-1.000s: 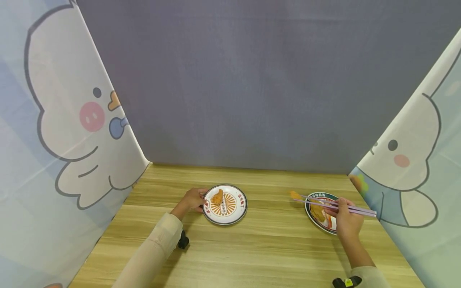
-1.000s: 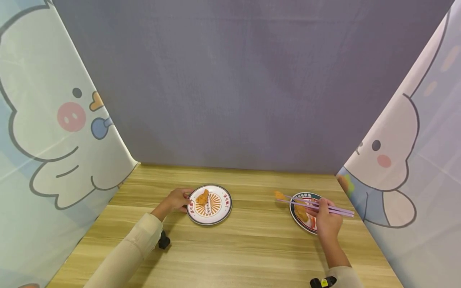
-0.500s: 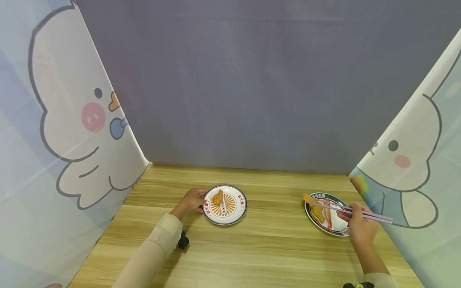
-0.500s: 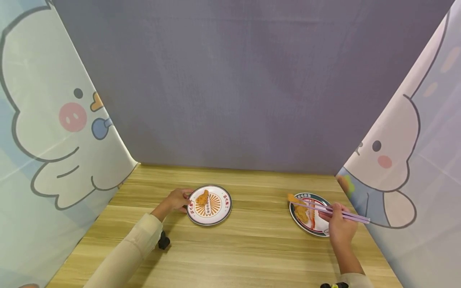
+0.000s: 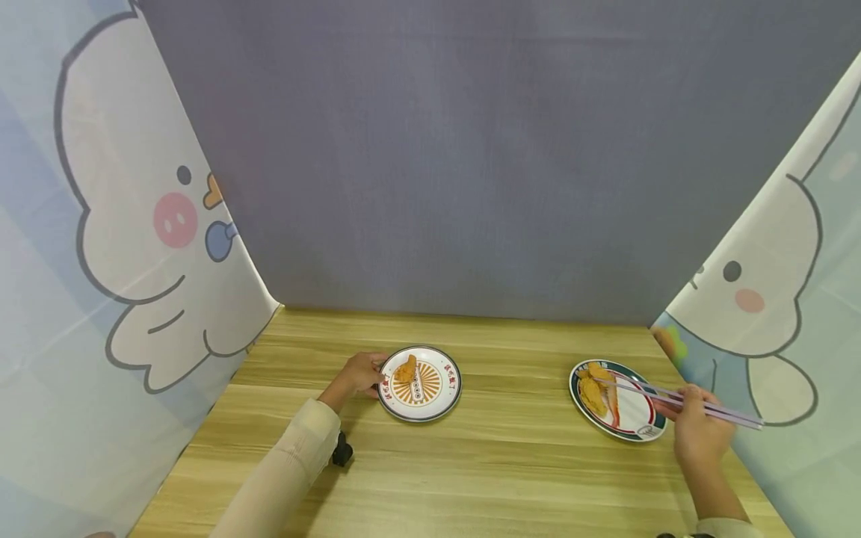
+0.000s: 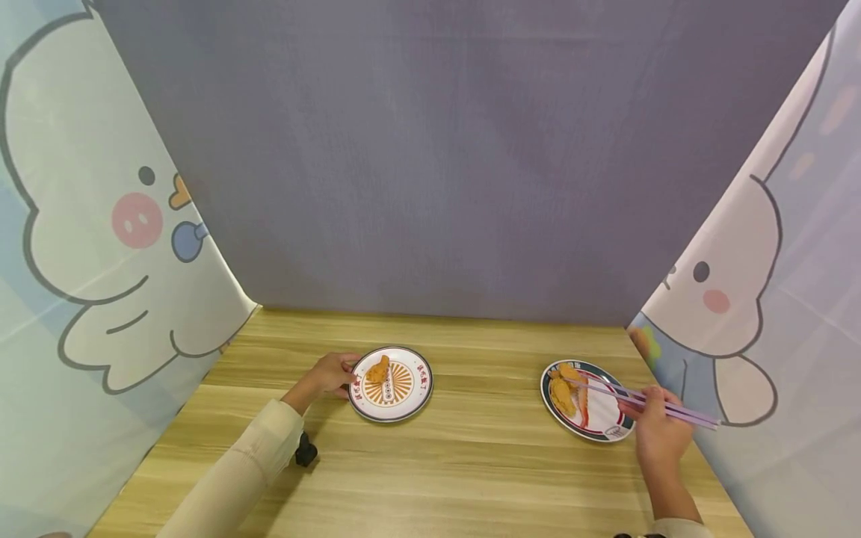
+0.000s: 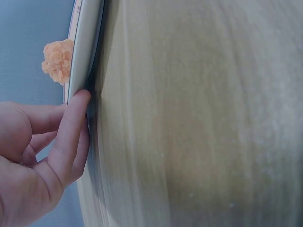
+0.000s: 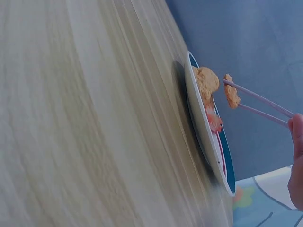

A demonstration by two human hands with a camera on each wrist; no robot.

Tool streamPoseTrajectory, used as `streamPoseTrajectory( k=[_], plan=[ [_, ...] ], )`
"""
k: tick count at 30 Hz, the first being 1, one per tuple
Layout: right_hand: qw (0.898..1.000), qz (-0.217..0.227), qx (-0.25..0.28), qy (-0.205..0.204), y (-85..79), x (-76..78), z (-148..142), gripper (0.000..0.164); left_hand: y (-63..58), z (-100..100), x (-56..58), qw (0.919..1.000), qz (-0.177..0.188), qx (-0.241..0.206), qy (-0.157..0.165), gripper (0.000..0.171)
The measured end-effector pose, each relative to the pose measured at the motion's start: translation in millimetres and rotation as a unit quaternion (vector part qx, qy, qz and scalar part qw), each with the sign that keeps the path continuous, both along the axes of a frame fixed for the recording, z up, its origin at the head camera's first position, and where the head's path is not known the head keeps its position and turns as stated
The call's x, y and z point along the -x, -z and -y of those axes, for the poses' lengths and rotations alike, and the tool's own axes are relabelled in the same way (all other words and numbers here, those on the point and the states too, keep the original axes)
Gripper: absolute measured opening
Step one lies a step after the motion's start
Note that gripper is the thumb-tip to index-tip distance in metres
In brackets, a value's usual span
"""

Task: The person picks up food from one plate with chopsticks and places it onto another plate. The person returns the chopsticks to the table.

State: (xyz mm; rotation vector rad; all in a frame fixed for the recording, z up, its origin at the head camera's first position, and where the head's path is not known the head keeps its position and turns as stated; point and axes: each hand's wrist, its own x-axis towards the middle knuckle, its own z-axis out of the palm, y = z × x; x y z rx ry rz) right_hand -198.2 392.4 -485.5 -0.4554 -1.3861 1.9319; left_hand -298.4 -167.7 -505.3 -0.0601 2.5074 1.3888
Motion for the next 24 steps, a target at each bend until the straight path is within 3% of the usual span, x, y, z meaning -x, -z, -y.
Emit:
streamPoseTrajectory(
  k=[5, 14, 24],
  plan=[
    [1.0, 0.01, 0.016, 0.011, -0.5, -3.7, -6, 0.025, 1.4, 0, 0.5, 1.0, 0.004, -0.001, 0.0, 0.059],
    [0.996, -0.01, 0.077, 0.046, 0.7, -7.4, -21, 0.022, 1.7, 0, 1.7, 0.9998, 0.009, -0.016, -0.008, 0.059],
    [0.996, 0.003, 0.066, 0.063, 6.8, -15.2, -28, 0.025, 0.8, 0, 0.3, 0.9998, 0.011, -0.014, -0.008, 0.058]
  ],
)
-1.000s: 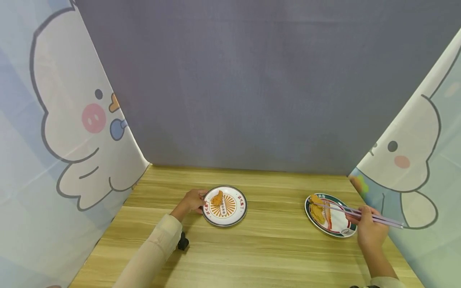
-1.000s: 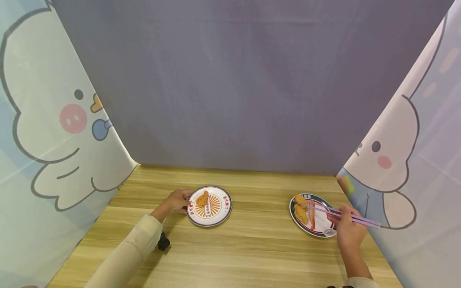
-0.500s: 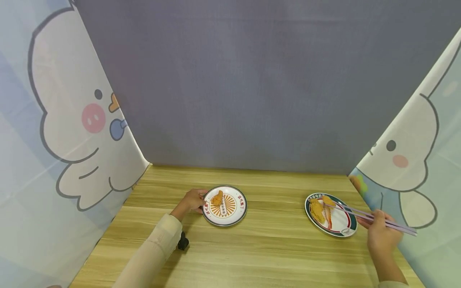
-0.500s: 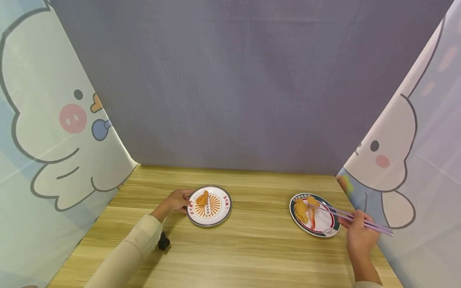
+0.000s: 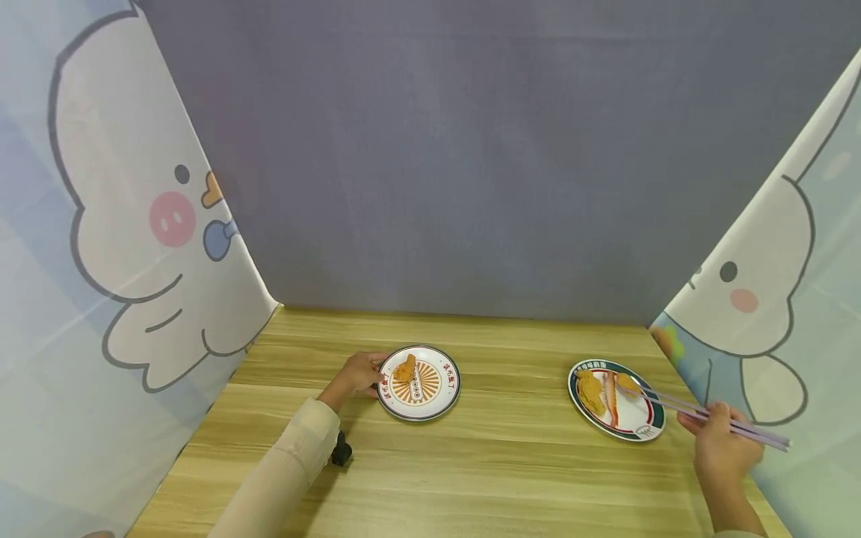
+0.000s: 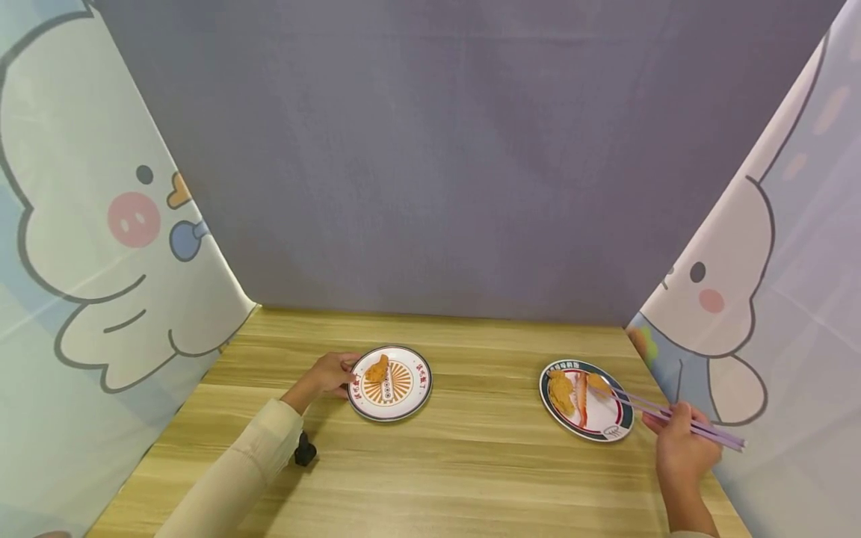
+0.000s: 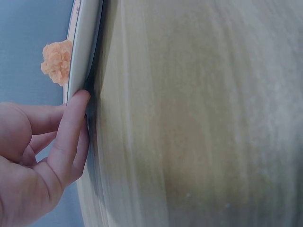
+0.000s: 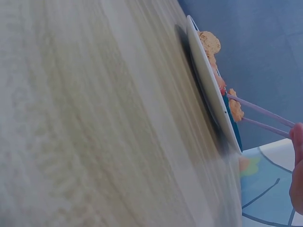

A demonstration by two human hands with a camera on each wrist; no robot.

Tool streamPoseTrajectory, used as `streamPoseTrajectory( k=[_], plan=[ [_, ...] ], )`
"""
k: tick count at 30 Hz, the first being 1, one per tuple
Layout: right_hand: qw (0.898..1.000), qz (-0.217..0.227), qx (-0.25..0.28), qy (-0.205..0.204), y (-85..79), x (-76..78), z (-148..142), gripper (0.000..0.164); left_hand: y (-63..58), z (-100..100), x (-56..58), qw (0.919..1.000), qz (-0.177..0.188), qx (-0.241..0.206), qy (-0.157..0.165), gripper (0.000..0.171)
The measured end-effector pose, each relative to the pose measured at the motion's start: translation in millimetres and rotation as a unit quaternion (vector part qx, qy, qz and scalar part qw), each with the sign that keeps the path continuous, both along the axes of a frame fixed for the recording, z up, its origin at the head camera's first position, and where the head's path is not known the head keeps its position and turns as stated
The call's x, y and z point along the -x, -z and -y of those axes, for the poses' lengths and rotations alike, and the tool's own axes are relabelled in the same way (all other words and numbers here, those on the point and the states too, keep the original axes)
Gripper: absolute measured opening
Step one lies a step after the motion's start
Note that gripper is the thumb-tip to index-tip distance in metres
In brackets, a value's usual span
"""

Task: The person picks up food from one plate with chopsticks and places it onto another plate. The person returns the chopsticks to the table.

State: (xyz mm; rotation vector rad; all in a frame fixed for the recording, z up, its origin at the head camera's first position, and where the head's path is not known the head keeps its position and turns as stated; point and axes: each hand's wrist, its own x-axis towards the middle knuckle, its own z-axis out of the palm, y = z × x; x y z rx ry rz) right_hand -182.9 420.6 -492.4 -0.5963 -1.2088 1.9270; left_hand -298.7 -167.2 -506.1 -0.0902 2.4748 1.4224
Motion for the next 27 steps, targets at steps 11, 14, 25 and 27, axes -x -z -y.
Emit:
streamPoseTrajectory(
  k=[11, 14, 25, 27],
  plan=[
    [0.999, 0.034, -0.036, 0.001, 4.3, -2.3, 1.3, 0.026, -1.4, 0.5, -2.5, 1.0, 0.001, -0.008, -0.002, 0.057],
    [0.999, 0.036, -0.037, 0.004, 3.6, -2.0, 2.6, 0.027, -3.8, 0.9, -2.4, 1.0, 0.003, -0.006, 0.0, 0.057],
    [1.0, 0.008, 0.012, 0.004, 1.7, -1.0, 1.7, 0.023, -3.4, 1.5, -1.0, 1.0, 0.008, -0.003, -0.001, 0.057],
    [1.0, 0.011, 0.015, 0.005, 0.6, -1.0, 1.7, 0.022, -3.2, 1.4, -0.5, 0.9999, 0.009, -0.005, -0.001, 0.057]
  ],
)
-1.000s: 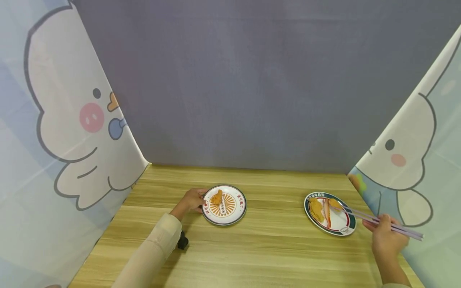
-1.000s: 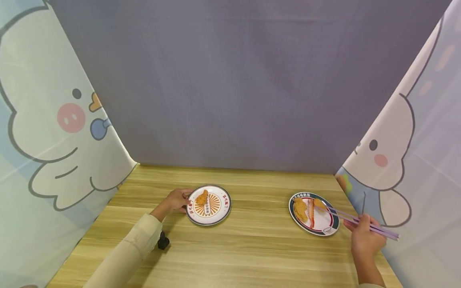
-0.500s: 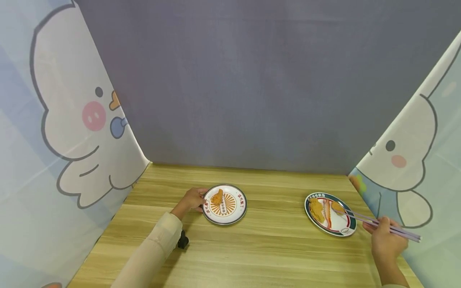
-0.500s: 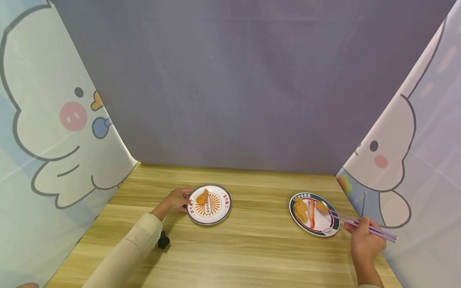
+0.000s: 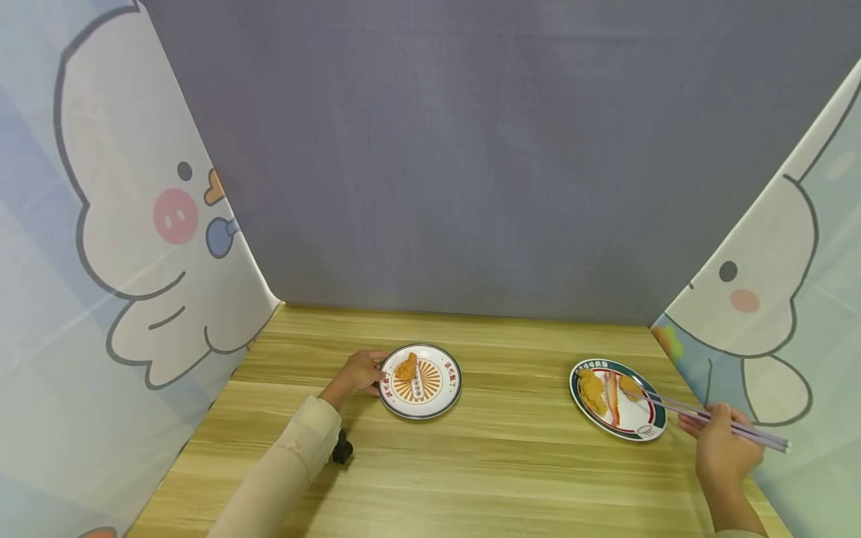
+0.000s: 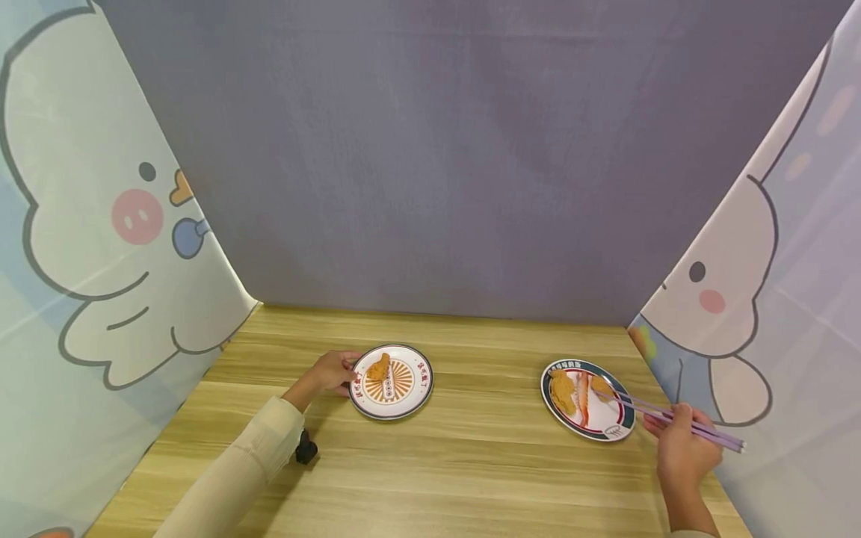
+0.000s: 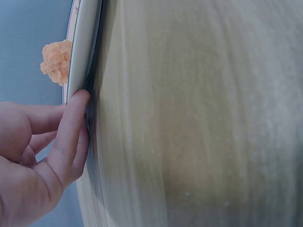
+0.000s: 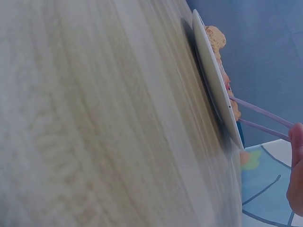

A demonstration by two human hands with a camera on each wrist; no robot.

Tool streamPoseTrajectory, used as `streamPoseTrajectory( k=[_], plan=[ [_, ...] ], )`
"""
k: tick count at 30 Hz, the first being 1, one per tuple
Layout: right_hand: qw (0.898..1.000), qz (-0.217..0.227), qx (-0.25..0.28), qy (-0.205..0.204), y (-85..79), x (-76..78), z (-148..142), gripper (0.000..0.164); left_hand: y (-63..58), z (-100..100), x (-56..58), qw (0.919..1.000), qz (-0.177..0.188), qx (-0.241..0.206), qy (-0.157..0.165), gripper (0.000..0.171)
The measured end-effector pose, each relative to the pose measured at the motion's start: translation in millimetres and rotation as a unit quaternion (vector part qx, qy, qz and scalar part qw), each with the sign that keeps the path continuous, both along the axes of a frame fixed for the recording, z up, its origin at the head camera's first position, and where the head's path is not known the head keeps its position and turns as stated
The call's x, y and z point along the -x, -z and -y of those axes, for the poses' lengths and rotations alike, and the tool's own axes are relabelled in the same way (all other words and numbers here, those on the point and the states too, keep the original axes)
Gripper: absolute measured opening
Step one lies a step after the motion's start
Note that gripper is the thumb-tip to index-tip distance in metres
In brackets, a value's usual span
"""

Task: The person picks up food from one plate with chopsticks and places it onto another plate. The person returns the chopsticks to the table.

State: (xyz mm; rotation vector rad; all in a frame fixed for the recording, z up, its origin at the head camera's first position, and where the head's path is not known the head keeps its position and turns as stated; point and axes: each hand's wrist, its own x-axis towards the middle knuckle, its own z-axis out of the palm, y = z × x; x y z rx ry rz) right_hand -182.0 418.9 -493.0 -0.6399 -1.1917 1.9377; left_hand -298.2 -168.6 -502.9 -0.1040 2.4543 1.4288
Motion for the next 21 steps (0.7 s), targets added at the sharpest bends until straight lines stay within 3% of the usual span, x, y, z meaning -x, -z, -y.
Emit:
streamPoseTrajectory(
  k=[12, 21],
  plan=[
    [0.999, -0.042, 0.034, 0.0, -12.7, 2.5, 3, 0.018, 1.0, -1, -0.6, 1.0, -0.009, 0.003, 0.002, 0.057],
    [0.998, -0.061, 0.031, -0.017, -20.2, 8.5, 14, 0.017, -1.3, -2, -1.4, 1.0, -0.009, -0.001, 0.002, 0.057]
  ],
)
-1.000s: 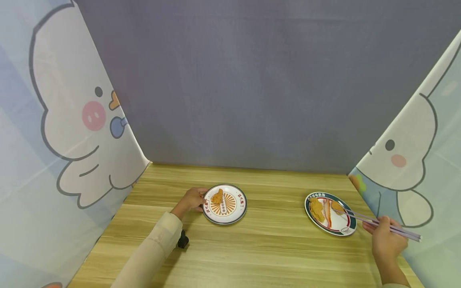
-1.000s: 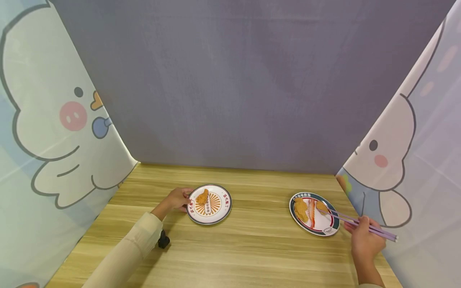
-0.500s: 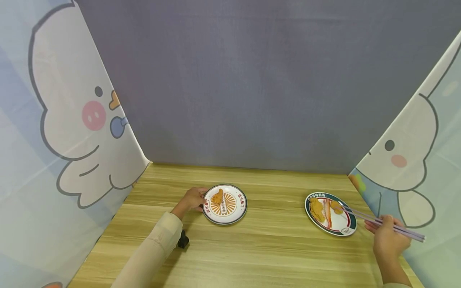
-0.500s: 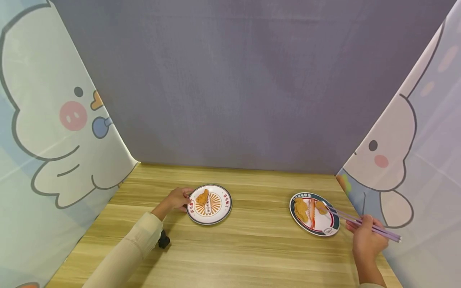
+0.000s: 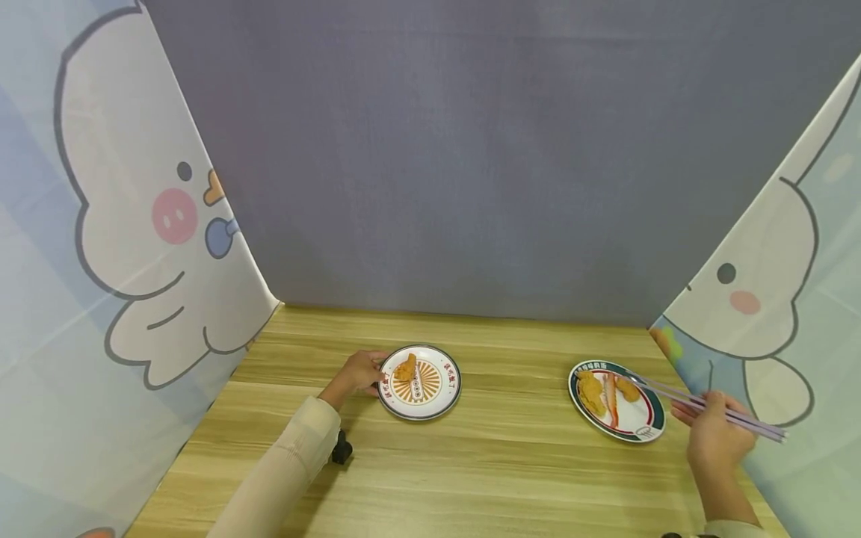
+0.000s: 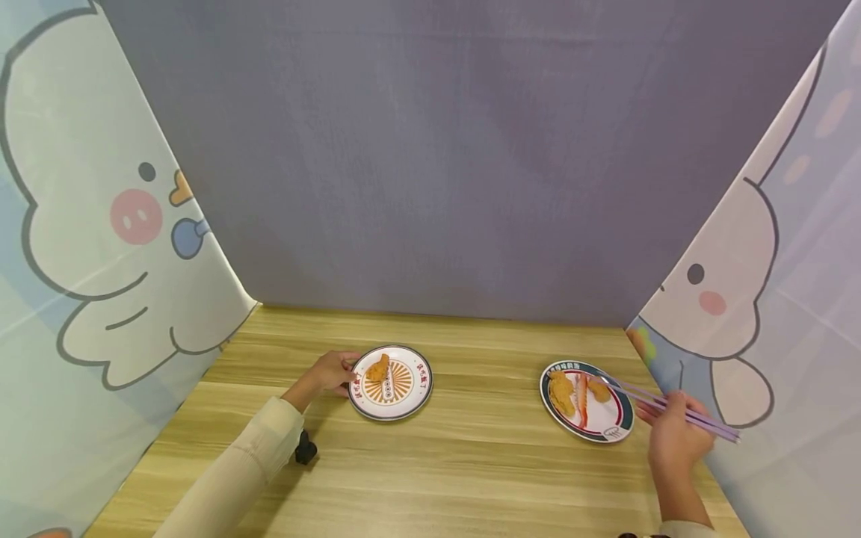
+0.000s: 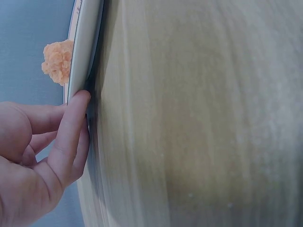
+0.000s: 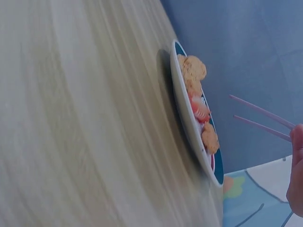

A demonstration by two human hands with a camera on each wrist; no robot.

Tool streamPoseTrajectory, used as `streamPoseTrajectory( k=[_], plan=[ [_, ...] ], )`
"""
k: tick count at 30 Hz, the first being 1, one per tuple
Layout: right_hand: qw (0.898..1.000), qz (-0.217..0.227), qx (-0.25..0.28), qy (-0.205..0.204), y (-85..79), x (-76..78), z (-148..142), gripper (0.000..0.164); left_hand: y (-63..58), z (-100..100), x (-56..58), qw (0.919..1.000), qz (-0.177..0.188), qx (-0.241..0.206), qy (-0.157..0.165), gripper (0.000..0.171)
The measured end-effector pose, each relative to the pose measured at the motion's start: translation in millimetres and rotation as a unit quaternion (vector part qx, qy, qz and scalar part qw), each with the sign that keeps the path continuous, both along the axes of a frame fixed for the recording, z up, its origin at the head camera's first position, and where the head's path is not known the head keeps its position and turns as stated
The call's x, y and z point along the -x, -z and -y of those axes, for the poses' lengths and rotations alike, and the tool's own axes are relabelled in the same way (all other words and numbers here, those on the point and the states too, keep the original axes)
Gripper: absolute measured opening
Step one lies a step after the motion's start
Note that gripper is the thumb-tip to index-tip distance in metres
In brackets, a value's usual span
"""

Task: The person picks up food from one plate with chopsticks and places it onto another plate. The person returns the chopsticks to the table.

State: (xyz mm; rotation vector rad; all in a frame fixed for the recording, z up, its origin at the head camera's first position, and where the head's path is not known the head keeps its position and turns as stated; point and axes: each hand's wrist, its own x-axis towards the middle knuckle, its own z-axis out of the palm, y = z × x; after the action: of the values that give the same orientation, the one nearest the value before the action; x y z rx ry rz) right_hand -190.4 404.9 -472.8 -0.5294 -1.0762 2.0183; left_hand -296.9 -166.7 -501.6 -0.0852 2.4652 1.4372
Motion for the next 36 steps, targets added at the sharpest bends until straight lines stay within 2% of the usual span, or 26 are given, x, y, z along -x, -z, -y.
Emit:
streamPoseTrajectory(
  k=[6, 12, 18, 25, 30, 36],
  plan=[
    [1.0, -0.019, -0.006, -0.011, -2.2, 6.0, 8, 0.018, -0.1, 0, 0.0, 1.0, -0.004, 0.006, 0.003, 0.057],
    [1.0, -0.002, -0.019, -0.022, -3.6, 10.4, 17, 0.014, 0.6, -1, 0.5, 0.9999, -0.002, 0.013, 0.002, 0.057],
    [0.999, -0.011, -0.035, -0.032, -2.2, 15.0, 24, 0.016, -0.6, -1, 1.1, 0.9999, 0.004, 0.015, 0.002, 0.057],
    [0.997, 0.022, -0.046, -0.063, -0.4, 21.7, 35, 0.015, -0.6, -1, 1.2, 0.9998, 0.005, 0.017, 0.004, 0.058],
    [0.995, 0.018, -0.054, -0.087, -1.6, 26.7, 46, 0.018, 0.0, -1, 2.4, 0.9998, 0.005, 0.019, 0.005, 0.058],
    [0.992, 0.011, -0.076, -0.095, 0.8, 32.1, 58, 0.021, 0.7, -1, 3.0, 0.9999, 0.006, 0.014, 0.007, 0.058]
  ],
)
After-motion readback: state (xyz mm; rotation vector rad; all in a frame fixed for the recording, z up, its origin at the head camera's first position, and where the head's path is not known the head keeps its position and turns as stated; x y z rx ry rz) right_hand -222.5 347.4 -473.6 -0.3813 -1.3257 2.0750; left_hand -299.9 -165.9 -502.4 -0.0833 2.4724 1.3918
